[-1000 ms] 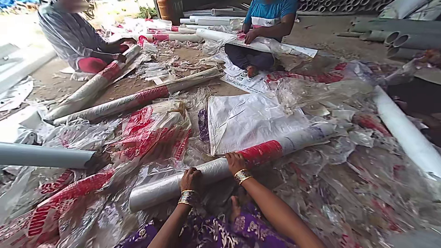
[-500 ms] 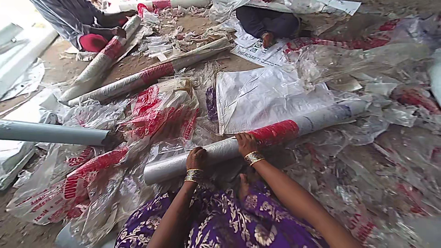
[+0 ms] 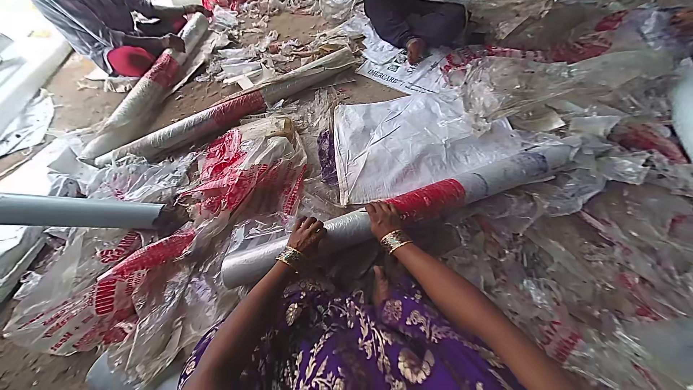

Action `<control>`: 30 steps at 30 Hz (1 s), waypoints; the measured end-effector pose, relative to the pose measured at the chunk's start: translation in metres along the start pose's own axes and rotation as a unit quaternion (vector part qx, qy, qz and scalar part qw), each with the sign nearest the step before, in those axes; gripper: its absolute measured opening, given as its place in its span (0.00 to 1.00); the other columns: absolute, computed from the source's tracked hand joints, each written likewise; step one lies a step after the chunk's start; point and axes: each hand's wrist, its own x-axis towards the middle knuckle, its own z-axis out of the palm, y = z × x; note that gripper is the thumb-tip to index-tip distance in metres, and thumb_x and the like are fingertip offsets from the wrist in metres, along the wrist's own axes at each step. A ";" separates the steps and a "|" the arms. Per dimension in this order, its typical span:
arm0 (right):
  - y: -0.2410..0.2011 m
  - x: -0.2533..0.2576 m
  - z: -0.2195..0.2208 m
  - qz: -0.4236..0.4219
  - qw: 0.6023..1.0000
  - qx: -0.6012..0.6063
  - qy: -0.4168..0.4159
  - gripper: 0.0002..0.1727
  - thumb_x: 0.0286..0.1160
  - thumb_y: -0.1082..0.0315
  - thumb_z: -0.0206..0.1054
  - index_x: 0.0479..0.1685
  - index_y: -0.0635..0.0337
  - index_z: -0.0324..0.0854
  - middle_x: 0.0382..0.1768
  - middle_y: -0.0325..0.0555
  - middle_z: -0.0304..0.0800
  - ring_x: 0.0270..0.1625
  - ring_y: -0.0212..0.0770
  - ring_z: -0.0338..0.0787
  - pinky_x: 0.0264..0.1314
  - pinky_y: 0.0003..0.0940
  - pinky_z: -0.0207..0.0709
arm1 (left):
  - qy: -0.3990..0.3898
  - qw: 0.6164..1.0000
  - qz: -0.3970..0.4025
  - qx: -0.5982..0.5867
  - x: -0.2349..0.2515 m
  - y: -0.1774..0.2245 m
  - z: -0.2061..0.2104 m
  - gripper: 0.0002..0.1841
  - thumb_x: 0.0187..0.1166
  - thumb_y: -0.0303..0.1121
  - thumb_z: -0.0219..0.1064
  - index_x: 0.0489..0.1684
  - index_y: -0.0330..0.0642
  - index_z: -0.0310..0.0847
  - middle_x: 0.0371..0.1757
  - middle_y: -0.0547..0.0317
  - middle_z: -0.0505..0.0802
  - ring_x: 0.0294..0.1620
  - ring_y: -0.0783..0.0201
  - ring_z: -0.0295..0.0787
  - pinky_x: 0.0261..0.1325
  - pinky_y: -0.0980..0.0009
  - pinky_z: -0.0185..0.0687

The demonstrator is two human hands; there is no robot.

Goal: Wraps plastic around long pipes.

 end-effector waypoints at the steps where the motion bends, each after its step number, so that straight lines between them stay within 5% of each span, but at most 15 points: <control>1: -0.001 0.000 -0.001 0.002 1.000 0.003 -0.004 0.25 0.84 0.78 0.48 0.79 0.64 0.76 0.78 0.63 0.80 0.84 0.64 0.74 0.87 0.65 0.58 | -0.017 1.000 0.013 0.008 0.003 -0.001 -0.002 0.11 0.78 0.18 0.61 0.46 0.33 0.92 0.55 0.41 0.95 0.66 0.37 0.88 0.76 0.36 0.71; 12: -0.001 -0.001 -0.002 0.014 0.999 0.012 -0.026 0.26 0.86 0.77 0.46 0.81 0.61 0.74 0.82 0.61 0.76 0.88 0.62 0.70 0.89 0.63 0.54 | -0.210 0.976 -0.063 0.013 0.034 0.006 -0.013 0.18 0.69 0.18 0.61 0.58 0.30 0.84 0.71 0.40 0.86 0.81 0.41 0.74 0.83 0.40 0.59; 15: -0.001 0.000 -0.003 0.014 0.999 0.011 -0.032 0.26 0.86 0.78 0.46 0.81 0.61 0.74 0.82 0.60 0.76 0.88 0.61 0.69 0.89 0.62 0.54 | -0.184 0.978 -0.089 -0.033 0.028 0.002 -0.010 0.15 0.75 0.20 0.58 0.57 0.30 0.85 0.71 0.40 0.86 0.80 0.40 0.75 0.81 0.41 0.63; 20: -0.001 -0.001 -0.005 0.011 0.999 0.002 -0.032 0.27 0.85 0.78 0.47 0.81 0.60 0.75 0.82 0.59 0.76 0.87 0.61 0.70 0.89 0.63 0.55 | -0.011 0.986 -0.075 -0.150 0.007 -0.003 -0.001 0.09 0.81 0.26 0.63 0.44 0.32 0.91 0.59 0.40 0.93 0.68 0.37 0.86 0.71 0.41 0.76; 25: -0.004 -0.001 -0.006 0.014 0.999 0.002 -0.033 0.26 0.86 0.78 0.47 0.81 0.60 0.75 0.82 0.60 0.77 0.87 0.61 0.71 0.89 0.62 0.55 | -0.054 0.989 0.002 -0.134 -0.002 -0.007 0.001 0.12 0.80 0.33 0.69 0.56 0.47 0.95 0.64 0.47 0.93 0.72 0.39 0.84 0.74 0.39 0.73; 30: -0.002 -0.002 -0.005 0.016 1.000 0.006 -0.026 0.27 0.86 0.77 0.47 0.82 0.60 0.75 0.82 0.59 0.76 0.87 0.61 0.70 0.89 0.62 0.55 | -0.021 0.990 0.051 -0.131 0.002 -0.011 0.004 0.09 0.79 0.31 0.70 0.44 0.42 0.98 0.58 0.47 0.96 0.67 0.41 0.88 0.74 0.41 0.75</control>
